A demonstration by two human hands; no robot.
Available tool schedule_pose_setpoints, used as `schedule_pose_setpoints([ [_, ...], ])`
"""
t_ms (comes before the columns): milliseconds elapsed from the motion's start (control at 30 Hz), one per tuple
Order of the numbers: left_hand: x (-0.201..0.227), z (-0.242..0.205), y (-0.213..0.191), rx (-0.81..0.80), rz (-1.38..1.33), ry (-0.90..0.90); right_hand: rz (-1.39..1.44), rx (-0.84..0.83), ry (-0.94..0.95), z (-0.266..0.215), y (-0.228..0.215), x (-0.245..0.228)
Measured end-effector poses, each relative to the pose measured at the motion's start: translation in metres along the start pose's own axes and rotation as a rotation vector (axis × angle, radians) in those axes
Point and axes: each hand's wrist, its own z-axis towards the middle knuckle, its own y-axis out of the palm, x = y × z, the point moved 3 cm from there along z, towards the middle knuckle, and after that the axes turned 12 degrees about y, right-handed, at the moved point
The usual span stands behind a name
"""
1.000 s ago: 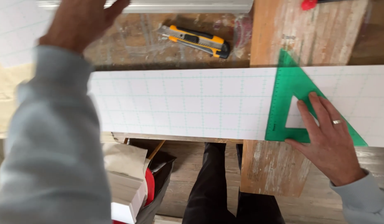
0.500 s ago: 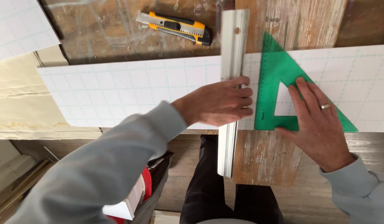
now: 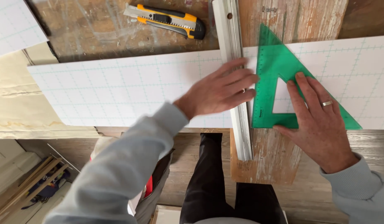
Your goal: Measuring and cutting a mat board using a utility knife and rulers.
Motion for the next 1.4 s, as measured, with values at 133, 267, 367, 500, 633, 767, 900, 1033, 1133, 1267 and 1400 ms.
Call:
schedule_pose_setpoints([
  [133, 0.03, -0.011, -0.003, 0.047, -0.211, -0.544, -0.013, -0.018, 0.013, 0.0, -0.001, 0.002],
  [267, 0.041, -0.019, 0.006, 0.016, -0.36, -0.775, -0.019, -0.024, 0.012, 0.001, -0.001, 0.0],
  [367, 0.033, -0.018, 0.002, -0.076, -0.414, -0.742, -0.045, 0.049, -0.05, -0.001, -0.005, -0.004],
  [500, 0.032, -0.013, -0.002, -0.072, -0.397, -0.703, -0.008, 0.019, -0.017, -0.002, -0.002, -0.002],
  [633, 0.032, -0.004, -0.003, -0.038, -0.374, -0.73, -0.023, 0.016, -0.003, -0.001, -0.003, 0.0],
  [767, 0.035, -0.001, -0.001, -0.098, -0.369, -0.765, 0.015, 0.016, -0.028, -0.003, -0.002, -0.001],
  [900, 0.035, 0.002, 0.004, -0.079, -0.336, -0.754, -0.003, 0.012, -0.026, -0.003, -0.001, 0.002],
  [1033, 0.037, 0.002, 0.007, -0.121, -0.327, -0.749, -0.013, 0.016, -0.038, -0.005, 0.001, 0.002],
  [1133, 0.037, 0.002, 0.008, -0.119, -0.313, -0.748, -0.026, 0.016, -0.038, -0.004, 0.002, 0.002],
  [1267, 0.038, 0.004, 0.009, -0.166, -0.299, -0.759, -0.043, 0.011, -0.032, -0.005, 0.002, 0.003],
  [1400, 0.038, 0.002, 0.007, -0.124, -0.303, -0.761, -0.039, -0.003, -0.031, -0.004, 0.004, 0.003],
])
